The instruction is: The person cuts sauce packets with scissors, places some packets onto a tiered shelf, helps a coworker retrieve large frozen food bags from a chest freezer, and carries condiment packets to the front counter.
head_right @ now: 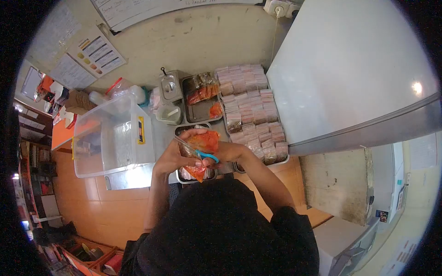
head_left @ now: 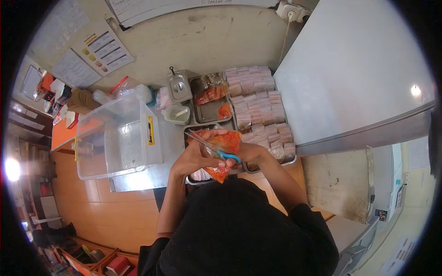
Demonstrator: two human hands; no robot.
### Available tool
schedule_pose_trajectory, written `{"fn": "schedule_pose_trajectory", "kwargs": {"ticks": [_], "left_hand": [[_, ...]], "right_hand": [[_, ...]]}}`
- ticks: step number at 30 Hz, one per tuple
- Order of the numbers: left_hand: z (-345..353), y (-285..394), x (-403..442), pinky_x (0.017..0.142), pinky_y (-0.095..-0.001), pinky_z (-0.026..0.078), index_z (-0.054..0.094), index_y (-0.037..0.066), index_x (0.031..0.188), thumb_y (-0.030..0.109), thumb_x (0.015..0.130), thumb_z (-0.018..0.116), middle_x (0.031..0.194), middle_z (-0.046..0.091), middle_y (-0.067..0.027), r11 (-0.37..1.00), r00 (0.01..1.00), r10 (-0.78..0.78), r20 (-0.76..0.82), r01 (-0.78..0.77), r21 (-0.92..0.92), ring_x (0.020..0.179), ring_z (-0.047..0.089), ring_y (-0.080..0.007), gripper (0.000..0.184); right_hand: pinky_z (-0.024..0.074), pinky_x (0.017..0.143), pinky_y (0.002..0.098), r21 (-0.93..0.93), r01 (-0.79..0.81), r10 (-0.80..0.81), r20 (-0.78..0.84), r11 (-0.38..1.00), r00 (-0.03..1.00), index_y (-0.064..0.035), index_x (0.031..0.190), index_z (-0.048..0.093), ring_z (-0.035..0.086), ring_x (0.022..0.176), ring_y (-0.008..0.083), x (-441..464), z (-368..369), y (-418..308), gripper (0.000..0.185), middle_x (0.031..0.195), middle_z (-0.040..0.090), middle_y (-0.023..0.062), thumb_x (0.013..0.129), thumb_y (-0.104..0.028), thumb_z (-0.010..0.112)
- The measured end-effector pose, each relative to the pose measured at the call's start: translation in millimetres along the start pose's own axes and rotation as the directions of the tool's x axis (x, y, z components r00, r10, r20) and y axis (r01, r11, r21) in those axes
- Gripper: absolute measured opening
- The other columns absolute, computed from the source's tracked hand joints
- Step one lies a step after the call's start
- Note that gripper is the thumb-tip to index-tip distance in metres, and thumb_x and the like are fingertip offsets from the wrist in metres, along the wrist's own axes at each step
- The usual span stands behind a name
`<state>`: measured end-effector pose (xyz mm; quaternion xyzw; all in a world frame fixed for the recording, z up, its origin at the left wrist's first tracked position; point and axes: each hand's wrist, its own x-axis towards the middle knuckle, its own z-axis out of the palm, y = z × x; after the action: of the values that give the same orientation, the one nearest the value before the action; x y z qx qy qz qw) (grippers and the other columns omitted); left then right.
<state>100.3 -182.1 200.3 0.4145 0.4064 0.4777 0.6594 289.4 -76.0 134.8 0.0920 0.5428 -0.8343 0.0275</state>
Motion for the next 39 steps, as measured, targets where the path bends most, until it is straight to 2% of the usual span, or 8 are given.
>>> {"fn": "schedule_pose_trajectory", "kwargs": {"ticks": [5,8,19,21,24,27,30,39], "left_hand": [[-4,-12,0,0.091,-0.0283,0.053,0.040,0.001,0.147,-0.009,0.074,0.079,0.124,0.063,-0.0090,0.991,0.990,0.087,0.111,-0.098,0.096,0.105,0.065,-0.0156,0.083],[-39,-39,-4,0.088,-0.0275,0.055,0.043,0.002,0.146,-0.009,0.078,0.076,0.118,0.067,-0.0095,0.999,0.999,0.034,-0.040,-0.035,-0.036,0.100,0.067,-0.0144,0.076],[-146,-170,61,0.082,-0.0279,0.054,0.061,0.006,0.128,-0.003,0.076,0.075,0.112,0.070,-0.0112,0.944,0.983,-0.065,-0.172,0.117,0.310,0.095,0.066,-0.0141,0.055],[-158,-186,78,0.085,-0.0368,0.057,0.065,0.010,0.124,0.006,0.072,0.077,0.107,0.074,-0.0107,0.541,0.983,0.050,-0.175,0.121,0.832,0.098,0.071,-0.0248,0.053],[-193,-210,96,0.090,-0.0447,0.054,0.066,0.013,0.123,0.016,0.072,0.076,0.109,0.072,-0.0126,0.297,0.973,-0.229,-0.007,0.077,0.952,0.103,0.068,-0.0344,0.052],[-147,-162,132,0.090,-0.0485,0.053,0.064,0.013,0.124,0.024,0.078,0.074,0.108,0.072,-0.0138,0.195,0.971,-0.030,-0.236,0.237,0.952,0.103,0.066,-0.0380,0.049],[-135,-176,198,0.089,-0.0489,0.052,0.061,0.009,0.124,0.033,0.080,0.074,0.105,0.071,-0.0165,0.261,0.938,0.334,-0.092,0.002,0.965,0.102,0.066,-0.0392,0.052],[-137,-226,269,0.078,-0.0431,0.055,0.059,0.003,0.106,0.017,0.084,0.068,0.091,0.071,-0.0147,0.653,0.924,0.215,-0.316,0.105,0.750,0.087,0.071,-0.0312,0.027]], "right_hand": [[0.0350,0.045,0.0203,0.083,0.113,-0.086,-0.273,0.990,0.958,-0.0053,0.097,0.064,0.051,0.060,0.0058,4,24,3,0.041,0.074,0.057,-0.0012,0.085,-0.041,0.080],[0.0340,0.047,0.0207,-0.108,-0.131,0.144,0.129,0.986,0.981,-0.0048,0.085,0.063,0.050,0.060,0.0054,-1,-13,10,0.039,0.071,0.056,-0.0013,0.088,-0.041,0.078],[0.0311,0.054,0.0223,0.101,-0.042,0.048,-0.062,0.994,0.997,-0.0069,0.071,0.054,0.042,0.056,0.0054,-66,-40,25,0.044,0.067,0.050,-0.0026,0.085,-0.041,0.079],[0.0313,0.051,0.0199,0.135,0.011,-0.003,-0.058,0.991,0.998,-0.0054,0.074,0.059,0.043,0.056,0.0037,-73,-43,36,0.038,0.071,0.053,-0.0016,0.090,-0.036,0.076],[0.0304,0.050,0.0202,0.128,0.023,-0.002,-0.159,0.991,0.987,-0.0057,0.074,0.060,0.042,0.055,0.0037,-86,-41,47,0.041,0.071,0.054,-0.0021,0.088,-0.041,0.077],[0.0318,0.053,0.0218,0.025,-0.025,0.031,-0.316,0.999,0.948,-0.0078,0.075,0.061,0.043,0.059,0.0037,-108,-36,51,0.051,0.067,0.053,-0.0063,0.082,-0.056,0.077],[0.0274,0.058,0.0237,-0.031,-0.169,0.134,-0.484,0.985,0.865,-0.0128,0.068,0.050,0.038,0.063,0.0051,-128,-24,53,0.069,0.069,0.044,-0.0064,0.067,-0.077,0.075],[0.0206,0.054,0.0241,0.099,-0.043,0.095,-0.623,0.994,0.777,-0.0139,0.068,0.046,0.032,0.060,0.0058,-181,20,83,0.072,0.067,0.036,-0.0070,0.069,-0.083,0.067]]}}
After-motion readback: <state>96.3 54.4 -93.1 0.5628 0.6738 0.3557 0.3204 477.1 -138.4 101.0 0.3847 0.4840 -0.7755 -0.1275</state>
